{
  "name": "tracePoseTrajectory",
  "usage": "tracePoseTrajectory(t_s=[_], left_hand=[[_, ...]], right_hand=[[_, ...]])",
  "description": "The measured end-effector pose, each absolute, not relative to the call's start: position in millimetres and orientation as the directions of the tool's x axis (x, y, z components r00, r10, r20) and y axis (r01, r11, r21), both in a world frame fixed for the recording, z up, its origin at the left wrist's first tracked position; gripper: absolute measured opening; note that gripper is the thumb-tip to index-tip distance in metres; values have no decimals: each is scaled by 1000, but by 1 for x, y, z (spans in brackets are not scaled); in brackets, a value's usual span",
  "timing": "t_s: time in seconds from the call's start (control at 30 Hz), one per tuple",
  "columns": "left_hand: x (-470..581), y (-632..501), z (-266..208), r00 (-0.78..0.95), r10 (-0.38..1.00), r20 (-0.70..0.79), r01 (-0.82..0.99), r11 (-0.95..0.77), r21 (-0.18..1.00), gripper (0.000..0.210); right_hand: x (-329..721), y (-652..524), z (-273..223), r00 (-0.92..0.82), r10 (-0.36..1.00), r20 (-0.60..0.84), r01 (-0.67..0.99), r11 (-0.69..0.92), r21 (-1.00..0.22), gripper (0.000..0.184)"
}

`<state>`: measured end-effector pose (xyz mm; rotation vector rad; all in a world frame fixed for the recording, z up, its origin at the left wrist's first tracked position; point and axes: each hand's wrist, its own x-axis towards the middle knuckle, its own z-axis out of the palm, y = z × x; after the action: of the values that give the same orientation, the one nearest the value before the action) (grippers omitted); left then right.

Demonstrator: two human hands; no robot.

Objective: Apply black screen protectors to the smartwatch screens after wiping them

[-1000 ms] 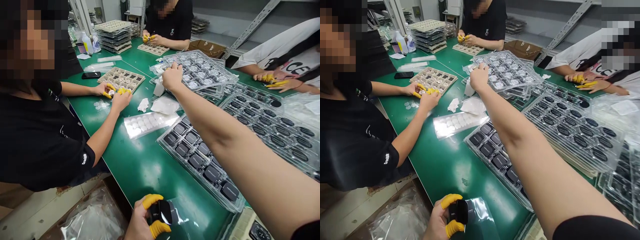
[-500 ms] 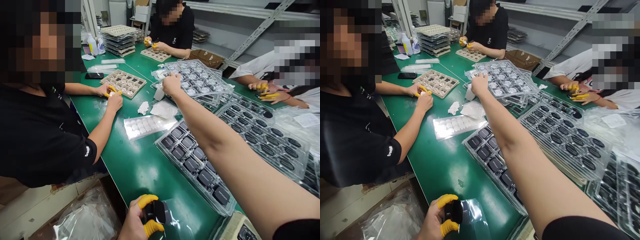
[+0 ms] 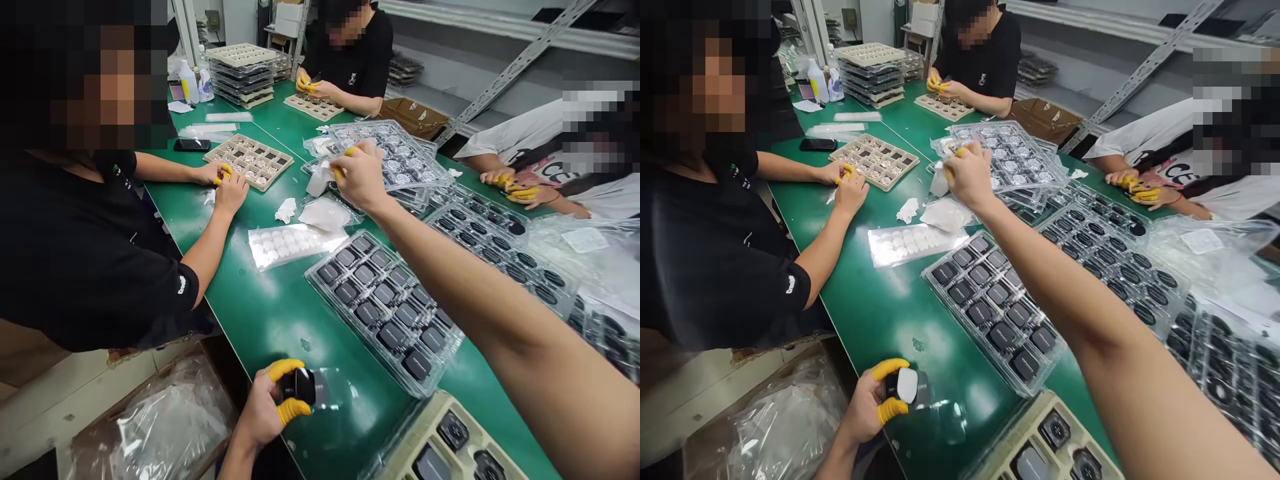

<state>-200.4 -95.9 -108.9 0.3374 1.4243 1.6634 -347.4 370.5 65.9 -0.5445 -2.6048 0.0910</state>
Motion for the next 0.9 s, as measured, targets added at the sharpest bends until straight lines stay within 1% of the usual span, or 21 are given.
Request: tracePoseTrajectory(t_s=[0.07, 0.1, 0.23, 0.27, 0.33, 0.37, 0.4, 0.47, 0.53, 0.6, 0.77, 0.83, 0.9], left_hand=[[-207, -93, -101, -558, 779, -285, -470, -14, 883, 85], [-209, -92, -97, -565, 783, -261, -475, -50, 879, 84], [-205, -93, -88, -579, 799, -162, -479, -172, 861, 79], [-202, -94, -84, -572, 811, -122, -462, -196, 865, 78], [-193, -96, -73, -551, 834, -33, -415, -240, 878, 78], [-189, -97, -66, -533, 846, 9, -392, -256, 884, 78], [-184, -97, -58, -511, 858, 44, -374, -269, 887, 77], [-175, -97, -43, -453, 885, 111, -347, -290, 892, 75], [-168, -96, -28, -384, 906, 179, -305, -307, 902, 72], [-162, -95, -14, -314, 914, 257, -236, -337, 911, 70], [-147, -95, 9, -204, 858, 471, -45, -488, 871, 62], [-141, -95, 14, -185, 846, 500, 4, -508, 861, 58], [-135, -94, 15, -184, 855, 485, 13, -491, 871, 59]], right_hand=[[-273, 335, 56, -762, 313, 567, 205, 947, -248, 28], [-232, 313, 51, -749, 312, 585, 183, 945, -270, 26], [-70, 210, 49, -734, 365, 572, 194, 921, -339, 14], [-39, 183, 54, -729, 373, 575, 193, 917, -350, 18], [9, 132, 67, -718, 366, 593, 182, 920, -347, 34], [26, 109, 74, -731, 356, 583, 181, 924, -338, 39], [38, 87, 82, -745, 339, 575, 175, 931, -322, 40], [51, 51, 96, -786, 259, 562, 118, 954, -276, 35], [55, 25, 106, -793, 170, 585, 42, 973, -226, 30], [56, 10, 112, -778, 105, 619, -7, 984, -175, 30], [61, -1, 118, -780, 29, 625, -31, 996, -86, 29], [64, 0, 119, -768, 19, 641, -17, 999, -51, 27], [67, 3, 118, -754, 25, 656, 25, 1000, -9, 24]])
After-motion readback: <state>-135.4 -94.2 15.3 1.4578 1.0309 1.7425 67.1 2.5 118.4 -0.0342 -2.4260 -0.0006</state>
